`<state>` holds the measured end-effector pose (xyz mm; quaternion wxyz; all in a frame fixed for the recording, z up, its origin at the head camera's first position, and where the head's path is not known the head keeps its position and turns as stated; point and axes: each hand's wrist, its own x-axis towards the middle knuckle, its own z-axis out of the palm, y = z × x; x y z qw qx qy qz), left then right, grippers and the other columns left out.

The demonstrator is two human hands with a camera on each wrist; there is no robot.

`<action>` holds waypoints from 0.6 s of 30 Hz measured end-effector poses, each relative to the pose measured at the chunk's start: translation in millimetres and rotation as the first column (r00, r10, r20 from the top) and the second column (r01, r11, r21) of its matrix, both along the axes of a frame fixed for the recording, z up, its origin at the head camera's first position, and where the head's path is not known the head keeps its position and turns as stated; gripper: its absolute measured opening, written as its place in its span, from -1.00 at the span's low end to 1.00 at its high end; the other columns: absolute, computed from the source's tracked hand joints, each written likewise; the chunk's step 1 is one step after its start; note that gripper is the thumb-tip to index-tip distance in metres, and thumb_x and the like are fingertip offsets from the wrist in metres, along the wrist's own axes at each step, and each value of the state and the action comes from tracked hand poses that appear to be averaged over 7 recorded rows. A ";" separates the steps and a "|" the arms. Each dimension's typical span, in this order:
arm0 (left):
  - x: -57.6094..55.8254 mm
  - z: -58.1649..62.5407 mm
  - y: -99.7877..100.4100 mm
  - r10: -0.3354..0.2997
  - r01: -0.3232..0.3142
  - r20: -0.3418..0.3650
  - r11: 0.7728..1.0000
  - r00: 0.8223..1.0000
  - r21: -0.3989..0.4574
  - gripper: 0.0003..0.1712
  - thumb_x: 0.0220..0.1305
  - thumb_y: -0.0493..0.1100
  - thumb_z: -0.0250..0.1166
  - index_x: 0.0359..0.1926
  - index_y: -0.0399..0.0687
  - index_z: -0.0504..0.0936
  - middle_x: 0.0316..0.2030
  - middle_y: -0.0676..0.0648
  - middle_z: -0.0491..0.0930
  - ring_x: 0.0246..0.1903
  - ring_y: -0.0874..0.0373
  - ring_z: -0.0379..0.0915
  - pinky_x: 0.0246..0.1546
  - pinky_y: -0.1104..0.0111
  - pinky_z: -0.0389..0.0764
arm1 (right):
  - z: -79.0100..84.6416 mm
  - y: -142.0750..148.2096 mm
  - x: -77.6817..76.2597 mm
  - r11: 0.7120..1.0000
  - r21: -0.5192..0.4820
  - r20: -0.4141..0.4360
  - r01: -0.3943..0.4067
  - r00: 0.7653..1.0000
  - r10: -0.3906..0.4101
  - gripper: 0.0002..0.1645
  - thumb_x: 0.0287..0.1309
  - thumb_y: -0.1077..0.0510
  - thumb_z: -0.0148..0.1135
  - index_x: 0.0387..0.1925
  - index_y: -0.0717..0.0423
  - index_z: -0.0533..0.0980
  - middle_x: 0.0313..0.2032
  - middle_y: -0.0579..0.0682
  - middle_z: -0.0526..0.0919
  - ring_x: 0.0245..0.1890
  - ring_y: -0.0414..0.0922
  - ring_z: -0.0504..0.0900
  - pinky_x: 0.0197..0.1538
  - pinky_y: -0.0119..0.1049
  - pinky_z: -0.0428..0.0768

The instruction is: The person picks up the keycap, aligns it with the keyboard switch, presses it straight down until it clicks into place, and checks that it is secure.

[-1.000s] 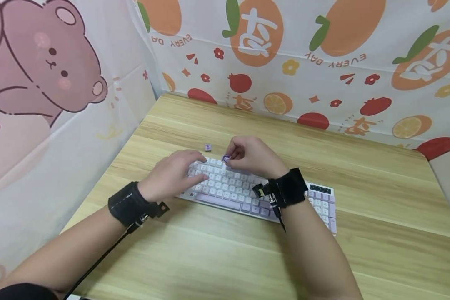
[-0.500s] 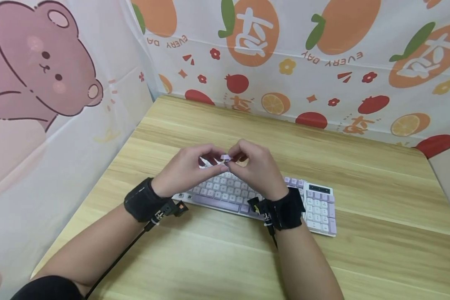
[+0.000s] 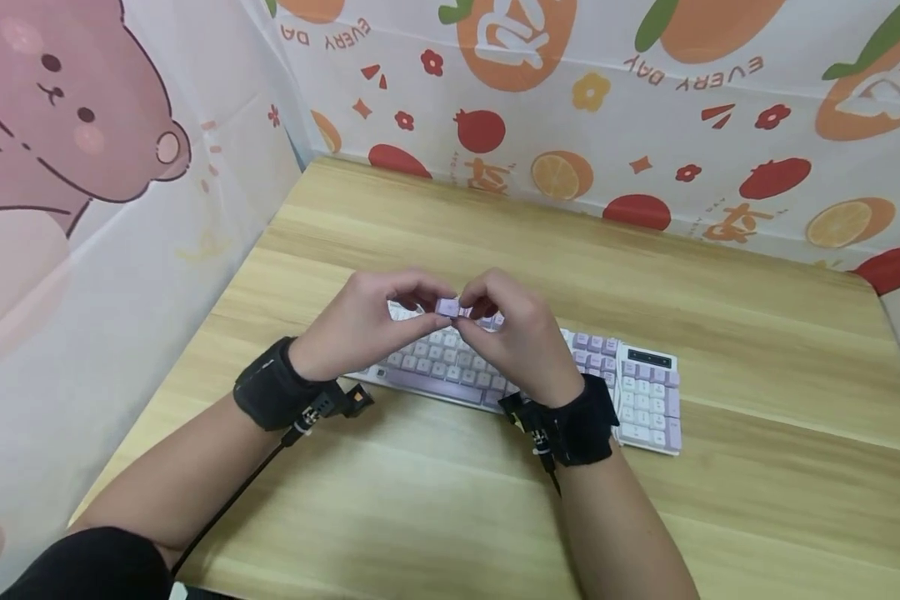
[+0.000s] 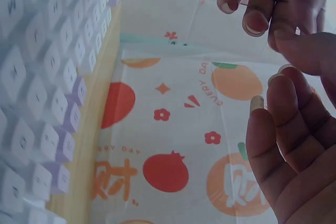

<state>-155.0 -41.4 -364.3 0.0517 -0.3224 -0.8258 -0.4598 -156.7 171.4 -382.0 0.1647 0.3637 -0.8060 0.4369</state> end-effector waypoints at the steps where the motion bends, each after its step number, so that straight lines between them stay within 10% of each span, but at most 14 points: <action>1: -0.5 1.9 -1.2 -0.002 0.002 -0.001 1.000 1.000 0.003 -0.70 0.19 -0.21 0.42 -0.02 -0.10 0.70 -0.18 0.04 0.73 -0.25 0.32 0.61 -0.13 0.31 0.63 | 1.0 0.9 0.2 1.000 -0.007 0.011 -0.003 1.000 0.003 -0.68 -0.05 0.45 0.43 -0.25 0.23 0.51 -0.29 -0.01 0.64 -0.30 -0.17 0.61 -0.13 -0.43 0.60; 18: -0.9 4.1 -12.3 -0.028 0.029 0.083 1.000 0.996 -0.006 -0.71 0.16 -0.30 0.41 -0.06 -0.07 0.70 -0.17 0.06 0.72 -0.24 0.31 0.58 -0.12 0.25 0.62 | -2.8 -0.4 3.9 1.000 0.005 0.048 -0.011 0.999 0.011 -0.78 0.06 0.34 0.41 -0.21 0.20 0.59 -0.30 -0.02 0.69 -0.34 -0.23 0.60 -0.19 -0.42 0.57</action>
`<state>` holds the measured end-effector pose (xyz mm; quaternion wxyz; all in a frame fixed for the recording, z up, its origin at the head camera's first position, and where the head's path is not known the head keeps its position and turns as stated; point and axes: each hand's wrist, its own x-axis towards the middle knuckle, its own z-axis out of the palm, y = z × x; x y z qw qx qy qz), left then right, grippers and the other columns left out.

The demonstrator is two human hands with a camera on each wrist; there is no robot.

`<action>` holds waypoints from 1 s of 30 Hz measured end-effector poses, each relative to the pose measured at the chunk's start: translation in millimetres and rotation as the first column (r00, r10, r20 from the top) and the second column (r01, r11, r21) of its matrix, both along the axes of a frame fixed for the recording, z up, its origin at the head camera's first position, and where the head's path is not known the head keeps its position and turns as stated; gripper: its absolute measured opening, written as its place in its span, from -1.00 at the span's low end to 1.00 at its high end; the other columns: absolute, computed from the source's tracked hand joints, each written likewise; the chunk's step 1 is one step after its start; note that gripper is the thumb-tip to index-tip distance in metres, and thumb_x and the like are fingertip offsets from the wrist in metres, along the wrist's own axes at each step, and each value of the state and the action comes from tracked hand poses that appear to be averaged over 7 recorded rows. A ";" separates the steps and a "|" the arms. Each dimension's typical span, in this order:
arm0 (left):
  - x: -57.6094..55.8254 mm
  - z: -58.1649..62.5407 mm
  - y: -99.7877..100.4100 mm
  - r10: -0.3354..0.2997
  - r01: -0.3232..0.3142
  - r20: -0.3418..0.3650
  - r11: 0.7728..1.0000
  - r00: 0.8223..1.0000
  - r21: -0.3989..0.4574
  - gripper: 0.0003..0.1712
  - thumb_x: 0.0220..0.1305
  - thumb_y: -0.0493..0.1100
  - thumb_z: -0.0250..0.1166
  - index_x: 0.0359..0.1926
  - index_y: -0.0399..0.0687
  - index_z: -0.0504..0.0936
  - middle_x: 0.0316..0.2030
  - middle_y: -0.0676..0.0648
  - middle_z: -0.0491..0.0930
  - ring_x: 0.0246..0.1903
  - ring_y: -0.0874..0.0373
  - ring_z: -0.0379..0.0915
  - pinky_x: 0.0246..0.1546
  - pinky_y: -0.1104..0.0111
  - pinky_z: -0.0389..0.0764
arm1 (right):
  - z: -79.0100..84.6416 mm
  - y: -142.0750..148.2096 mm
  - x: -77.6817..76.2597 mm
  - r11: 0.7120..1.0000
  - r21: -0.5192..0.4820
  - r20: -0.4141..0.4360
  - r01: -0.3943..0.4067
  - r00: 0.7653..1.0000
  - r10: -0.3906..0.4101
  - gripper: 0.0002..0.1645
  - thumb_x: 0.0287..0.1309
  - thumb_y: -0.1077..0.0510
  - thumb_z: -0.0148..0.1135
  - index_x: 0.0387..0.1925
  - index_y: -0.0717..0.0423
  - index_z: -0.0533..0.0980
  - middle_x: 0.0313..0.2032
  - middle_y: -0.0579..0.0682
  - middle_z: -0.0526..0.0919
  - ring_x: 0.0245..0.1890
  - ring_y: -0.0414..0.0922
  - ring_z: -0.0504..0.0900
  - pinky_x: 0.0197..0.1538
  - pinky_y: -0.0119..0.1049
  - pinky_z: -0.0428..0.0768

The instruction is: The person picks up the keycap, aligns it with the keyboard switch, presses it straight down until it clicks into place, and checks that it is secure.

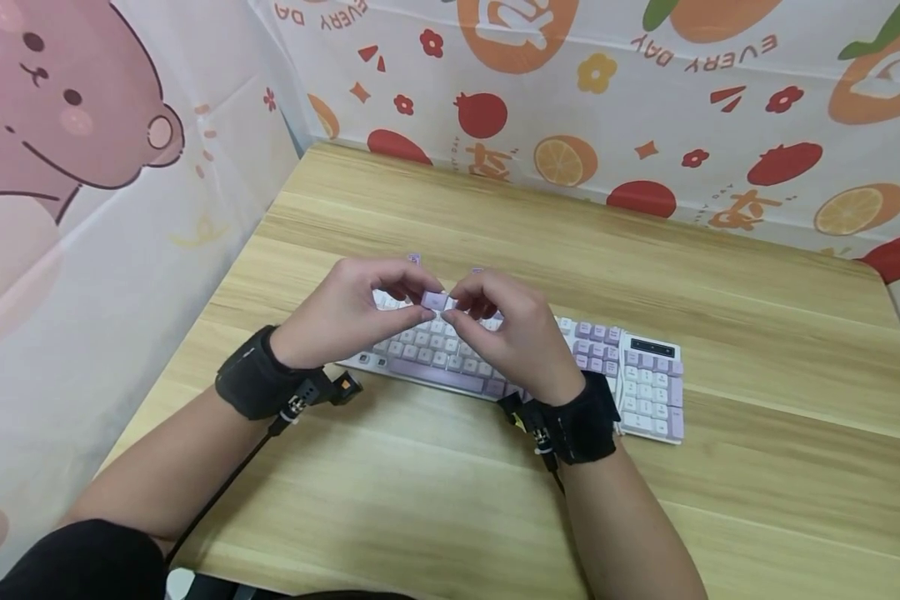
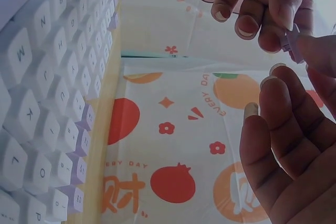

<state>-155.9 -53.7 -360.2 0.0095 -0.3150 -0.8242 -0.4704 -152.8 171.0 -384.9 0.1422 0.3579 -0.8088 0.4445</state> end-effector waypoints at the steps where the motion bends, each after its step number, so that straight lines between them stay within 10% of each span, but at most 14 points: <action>1: 0.1 -0.8 0.4 -0.007 0.007 -0.002 1.000 1.000 0.000 -0.71 0.16 -0.30 0.42 -0.06 -0.07 0.70 -0.17 0.06 0.72 -0.24 0.32 0.58 -0.12 0.27 0.63 | 0.1 -0.3 0.7 1.000 0.000 0.001 0.002 1.000 -0.002 -0.77 0.06 0.34 0.42 -0.21 0.19 0.60 -0.30 -0.03 0.69 -0.34 -0.23 0.60 -0.19 -0.42 0.57; 30: 5.6 -3.5 -1.1 -0.023 0.014 -0.074 0.994 0.997 -0.112 -0.75 0.18 -0.15 0.44 -0.10 -0.06 0.74 -0.22 0.09 0.69 -0.23 0.21 0.55 -0.25 0.35 0.57 | 1.2 -3.0 3.8 0.999 -0.029 0.136 -0.034 0.990 0.038 -0.89 0.16 0.30 0.35 -0.25 0.10 0.67 -0.33 -0.08 0.72 -0.39 -0.25 0.57 -0.32 -0.43 0.51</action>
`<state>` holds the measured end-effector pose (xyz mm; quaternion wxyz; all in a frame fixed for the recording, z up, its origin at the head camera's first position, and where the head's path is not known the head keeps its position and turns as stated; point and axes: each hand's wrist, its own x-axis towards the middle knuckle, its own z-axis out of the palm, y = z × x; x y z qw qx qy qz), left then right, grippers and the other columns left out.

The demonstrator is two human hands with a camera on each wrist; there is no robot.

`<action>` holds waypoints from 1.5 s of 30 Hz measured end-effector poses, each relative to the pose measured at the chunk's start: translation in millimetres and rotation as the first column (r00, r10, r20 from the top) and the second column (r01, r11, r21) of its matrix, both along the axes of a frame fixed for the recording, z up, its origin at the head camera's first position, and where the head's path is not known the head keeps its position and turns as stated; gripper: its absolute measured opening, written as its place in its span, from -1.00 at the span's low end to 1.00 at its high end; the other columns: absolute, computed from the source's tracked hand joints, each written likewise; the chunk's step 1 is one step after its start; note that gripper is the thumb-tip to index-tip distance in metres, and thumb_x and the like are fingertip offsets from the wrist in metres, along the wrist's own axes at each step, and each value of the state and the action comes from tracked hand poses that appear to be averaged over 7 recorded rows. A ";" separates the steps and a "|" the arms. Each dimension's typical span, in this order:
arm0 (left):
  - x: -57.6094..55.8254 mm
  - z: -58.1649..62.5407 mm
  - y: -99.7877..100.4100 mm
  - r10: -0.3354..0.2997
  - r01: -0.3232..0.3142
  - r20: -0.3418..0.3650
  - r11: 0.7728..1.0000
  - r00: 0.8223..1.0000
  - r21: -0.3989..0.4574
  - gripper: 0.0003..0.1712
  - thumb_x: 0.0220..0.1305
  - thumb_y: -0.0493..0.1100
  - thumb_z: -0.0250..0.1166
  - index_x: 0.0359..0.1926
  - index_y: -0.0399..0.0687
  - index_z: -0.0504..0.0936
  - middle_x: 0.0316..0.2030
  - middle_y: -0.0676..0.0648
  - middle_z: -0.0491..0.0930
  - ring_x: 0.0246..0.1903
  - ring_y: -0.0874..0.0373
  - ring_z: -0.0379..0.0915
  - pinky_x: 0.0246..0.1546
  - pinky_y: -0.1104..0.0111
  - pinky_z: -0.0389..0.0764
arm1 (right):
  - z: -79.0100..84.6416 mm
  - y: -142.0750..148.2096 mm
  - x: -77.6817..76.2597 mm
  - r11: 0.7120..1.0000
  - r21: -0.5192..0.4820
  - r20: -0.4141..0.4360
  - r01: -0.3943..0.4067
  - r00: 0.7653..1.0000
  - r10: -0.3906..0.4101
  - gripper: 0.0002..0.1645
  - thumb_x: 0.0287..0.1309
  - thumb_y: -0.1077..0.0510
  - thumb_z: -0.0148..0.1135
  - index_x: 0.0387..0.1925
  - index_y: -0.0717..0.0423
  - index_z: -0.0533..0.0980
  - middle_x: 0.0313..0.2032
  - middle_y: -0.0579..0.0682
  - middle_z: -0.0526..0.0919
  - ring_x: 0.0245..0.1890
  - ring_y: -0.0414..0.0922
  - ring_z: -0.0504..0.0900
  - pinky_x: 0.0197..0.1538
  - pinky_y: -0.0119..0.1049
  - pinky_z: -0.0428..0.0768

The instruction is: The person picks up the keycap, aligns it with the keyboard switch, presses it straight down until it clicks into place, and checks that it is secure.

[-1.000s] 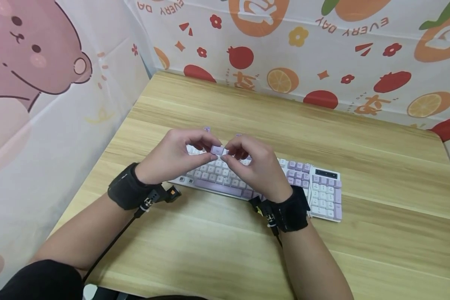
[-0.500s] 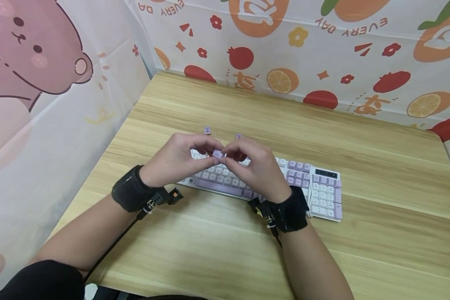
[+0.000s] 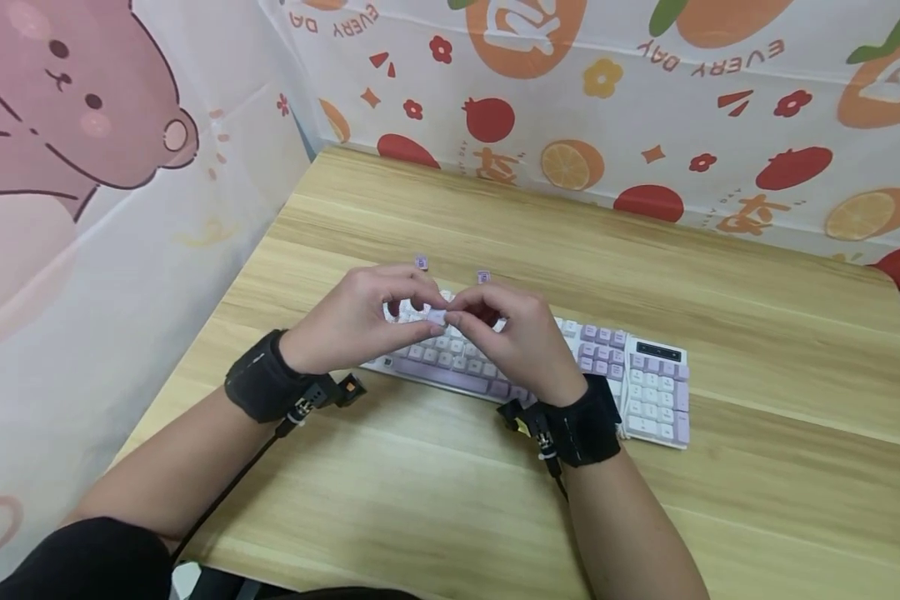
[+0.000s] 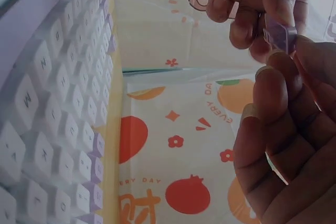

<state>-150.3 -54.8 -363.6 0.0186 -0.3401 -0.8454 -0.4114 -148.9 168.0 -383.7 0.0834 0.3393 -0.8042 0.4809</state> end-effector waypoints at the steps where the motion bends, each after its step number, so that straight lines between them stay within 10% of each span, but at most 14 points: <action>1: 0.1 -0.1 -1.7 -0.004 0.003 -0.007 1.000 1.000 -0.015 -0.75 0.17 -0.15 0.45 -0.10 -0.06 0.74 -0.22 0.09 0.67 -0.24 0.22 0.54 -0.27 0.36 0.56 | -0.7 -1.1 -0.1 1.000 0.005 0.017 -0.011 1.000 0.011 -0.89 0.18 0.29 0.34 -0.25 0.09 0.67 -0.33 -0.09 0.71 -0.39 -0.24 0.56 -0.34 -0.42 0.51; 10: -3.4 -2.8 -25.0 -0.017 0.014 -0.014 0.984 1.000 -0.175 -0.77 0.16 -0.23 0.44 -0.12 -0.09 0.75 -0.21 0.04 0.71 -0.27 0.25 0.58 -0.23 0.34 0.60 | -5.9 -19.1 0.3 0.985 0.160 0.162 -0.069 0.986 0.043 -0.93 0.26 0.11 0.30 -0.26 -0.02 0.66 -0.35 -0.19 0.68 -0.37 -0.28 0.57 -0.29 -0.35 0.57; 19: 7.1 -32.9 -64.2 0.155 -0.140 0.015 0.928 0.988 -0.344 -0.81 0.14 -0.23 0.43 -0.17 -0.10 0.77 -0.29 0.03 0.74 -0.45 0.25 0.51 -0.39 0.36 0.54 | -7.6 -44.0 -5.8 0.946 0.295 0.266 -0.136 0.962 0.056 -0.83 0.31 0.01 0.25 -0.28 -0.02 0.67 -0.36 -0.14 0.71 -0.36 -0.27 0.57 -0.21 -0.27 0.54; 27: 11.7 -53.5 -82.6 0.137 -0.147 -0.053 0.915 0.989 -0.376 -0.83 0.08 -0.28 0.47 -0.24 -0.09 0.79 -0.29 0.03 0.64 -0.28 0.17 0.57 -0.26 0.32 0.59 | -15.8 -54.7 -6.7 0.929 0.335 0.326 -0.158 0.944 0.042 -0.83 0.30 0.01 0.25 -0.29 -0.04 0.67 -0.40 -0.17 0.68 -0.39 -0.21 0.53 -0.23 -0.25 0.51; 45: 23.7 -55.3 -91.4 0.143 -0.183 -0.118 0.863 0.983 -0.471 -0.89 0.14 -0.25 0.45 -0.28 0.02 0.80 -0.36 0.08 0.69 -0.33 0.23 0.59 -0.31 0.33 0.61 | -34.4 -81.4 -6.8 0.904 0.362 0.264 -0.226 0.955 0.133 -0.88 0.28 0.05 0.25 -0.33 -0.06 0.67 -0.54 -0.24 0.59 -0.54 -0.27 0.47 -0.40 -0.35 0.47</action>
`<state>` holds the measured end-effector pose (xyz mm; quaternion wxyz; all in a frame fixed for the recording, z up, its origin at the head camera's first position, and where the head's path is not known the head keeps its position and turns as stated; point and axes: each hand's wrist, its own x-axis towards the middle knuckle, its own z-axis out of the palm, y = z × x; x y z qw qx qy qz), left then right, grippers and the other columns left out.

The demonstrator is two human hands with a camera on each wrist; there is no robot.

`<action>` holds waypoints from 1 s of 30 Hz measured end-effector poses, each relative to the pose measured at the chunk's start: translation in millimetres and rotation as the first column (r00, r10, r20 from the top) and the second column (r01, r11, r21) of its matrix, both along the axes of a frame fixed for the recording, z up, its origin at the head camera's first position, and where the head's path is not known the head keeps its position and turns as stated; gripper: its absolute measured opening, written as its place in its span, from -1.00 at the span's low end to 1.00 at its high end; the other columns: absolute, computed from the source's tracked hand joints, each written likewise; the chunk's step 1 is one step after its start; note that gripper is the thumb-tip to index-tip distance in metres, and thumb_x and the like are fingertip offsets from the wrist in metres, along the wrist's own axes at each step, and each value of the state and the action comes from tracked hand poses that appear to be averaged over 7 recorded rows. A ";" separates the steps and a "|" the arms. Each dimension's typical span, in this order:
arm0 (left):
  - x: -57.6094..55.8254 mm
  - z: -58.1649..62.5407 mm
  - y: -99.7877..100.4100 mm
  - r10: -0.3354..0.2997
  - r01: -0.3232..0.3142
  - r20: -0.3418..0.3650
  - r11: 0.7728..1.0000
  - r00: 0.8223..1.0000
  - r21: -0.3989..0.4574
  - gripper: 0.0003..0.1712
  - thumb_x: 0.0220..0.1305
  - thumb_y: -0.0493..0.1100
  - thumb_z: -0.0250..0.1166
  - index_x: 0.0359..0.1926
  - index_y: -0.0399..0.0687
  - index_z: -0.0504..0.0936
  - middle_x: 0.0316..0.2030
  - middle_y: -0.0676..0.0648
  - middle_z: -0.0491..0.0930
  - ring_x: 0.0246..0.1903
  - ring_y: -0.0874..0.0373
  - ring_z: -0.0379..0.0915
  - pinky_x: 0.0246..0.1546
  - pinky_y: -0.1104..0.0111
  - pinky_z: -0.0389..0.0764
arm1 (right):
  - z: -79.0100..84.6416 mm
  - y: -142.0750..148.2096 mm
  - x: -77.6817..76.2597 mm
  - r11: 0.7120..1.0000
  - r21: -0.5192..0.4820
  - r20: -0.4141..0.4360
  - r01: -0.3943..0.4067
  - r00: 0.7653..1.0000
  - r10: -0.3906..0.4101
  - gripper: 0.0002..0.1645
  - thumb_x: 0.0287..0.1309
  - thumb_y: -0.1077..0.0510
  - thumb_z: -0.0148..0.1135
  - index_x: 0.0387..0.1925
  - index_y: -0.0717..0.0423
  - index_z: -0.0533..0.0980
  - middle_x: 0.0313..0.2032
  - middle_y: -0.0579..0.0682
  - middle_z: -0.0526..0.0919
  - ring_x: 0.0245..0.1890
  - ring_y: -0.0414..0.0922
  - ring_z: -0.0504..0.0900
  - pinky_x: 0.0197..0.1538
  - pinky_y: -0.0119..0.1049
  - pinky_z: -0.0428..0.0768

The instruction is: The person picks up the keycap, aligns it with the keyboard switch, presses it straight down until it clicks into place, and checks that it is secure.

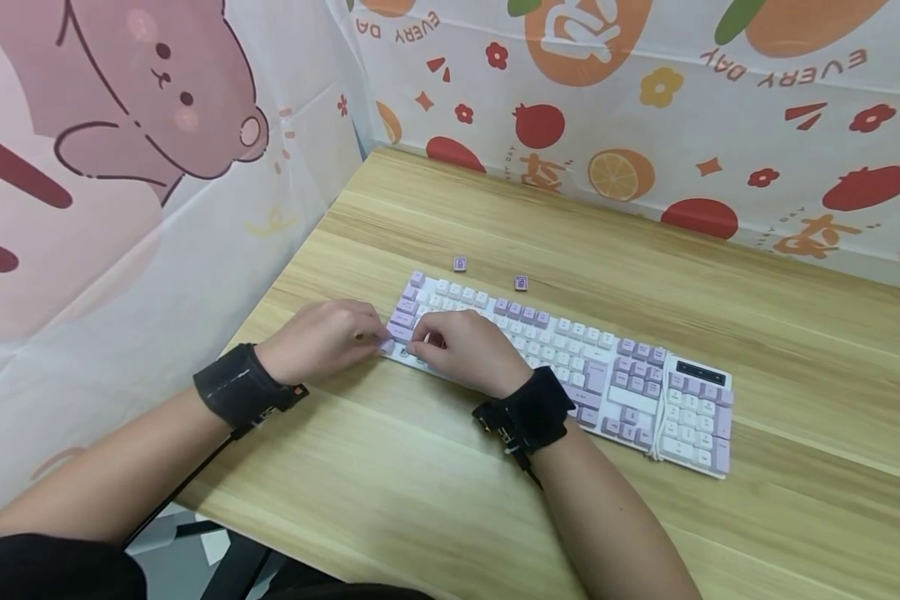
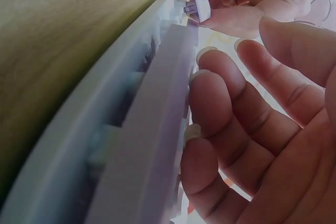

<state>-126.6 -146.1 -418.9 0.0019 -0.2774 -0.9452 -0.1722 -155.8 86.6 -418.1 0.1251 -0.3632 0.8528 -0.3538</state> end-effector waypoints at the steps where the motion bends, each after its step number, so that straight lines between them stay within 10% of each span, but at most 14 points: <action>1: 0.2 0.5 0.3 -0.008 0.008 -0.008 1.000 1.000 -0.008 -0.89 0.13 -0.24 0.45 -0.29 0.03 0.80 -0.38 0.09 0.68 -0.35 0.25 0.58 -0.33 0.34 0.60 | 0.2 0.0 0.3 1.000 -0.001 -0.003 0.002 1.000 -0.002 -0.88 0.29 0.05 0.25 -0.33 -0.07 0.67 -0.54 -0.24 0.59 -0.55 -0.28 0.47 -0.41 -0.35 0.47; 9: -0.9 1.4 0.0 -0.037 0.037 -0.006 0.999 0.999 -0.037 -0.93 0.16 -0.16 0.45 -0.31 0.07 0.81 -0.41 0.13 0.65 -0.44 0.32 0.50 -0.43 0.38 0.54 | -0.6 0.6 1.1 1.000 0.004 0.009 -0.007 1.000 0.007 -0.89 0.28 0.05 0.25 -0.33 -0.09 0.66 -0.54 -0.24 0.57 -0.53 -0.27 0.46 -0.37 -0.34 0.46; 14: -13.6 -0.8 -1.0 0.046 -0.056 0.190 0.997 0.981 0.049 -0.97 0.13 -0.12 0.48 -0.37 0.09 0.80 -0.42 0.16 0.68 -0.41 0.29 0.53 -0.34 0.35 0.55 | 0.0 2.0 1.0 1.000 0.014 0.013 0.000 1.000 0.000 -0.88 0.29 0.04 0.25 -0.32 -0.09 0.66 -0.55 -0.23 0.57 -0.54 -0.27 0.45 -0.38 -0.34 0.45; 23: -52.5 -0.1 -8.2 0.093 -0.202 0.644 0.975 0.759 0.097 -0.74 -0.02 -0.04 0.56 -0.42 -0.04 0.67 -0.58 0.04 0.58 -0.51 0.19 0.41 -0.42 0.36 0.38 | -3.3 4.6 -2.4 1.000 0.015 0.038 0.014 0.999 -0.014 -0.86 0.29 0.02 0.24 -0.32 -0.08 0.67 -0.52 -0.23 0.60 -0.52 -0.26 0.48 -0.36 -0.32 0.48; 30: -65.4 3.5 -9.3 0.081 -0.217 0.748 0.972 0.659 0.087 -0.67 0.00 -0.06 0.55 -0.34 -0.11 0.60 -0.62 0.04 0.59 -0.57 0.22 0.41 -0.46 0.41 0.32 | -4.4 4.7 -3.9 1.000 0.012 0.059 0.016 0.998 -0.016 -0.86 0.30 0.01 0.24 -0.32 -0.10 0.66 -0.50 -0.22 0.62 -0.50 -0.25 0.49 -0.35 -0.31 0.49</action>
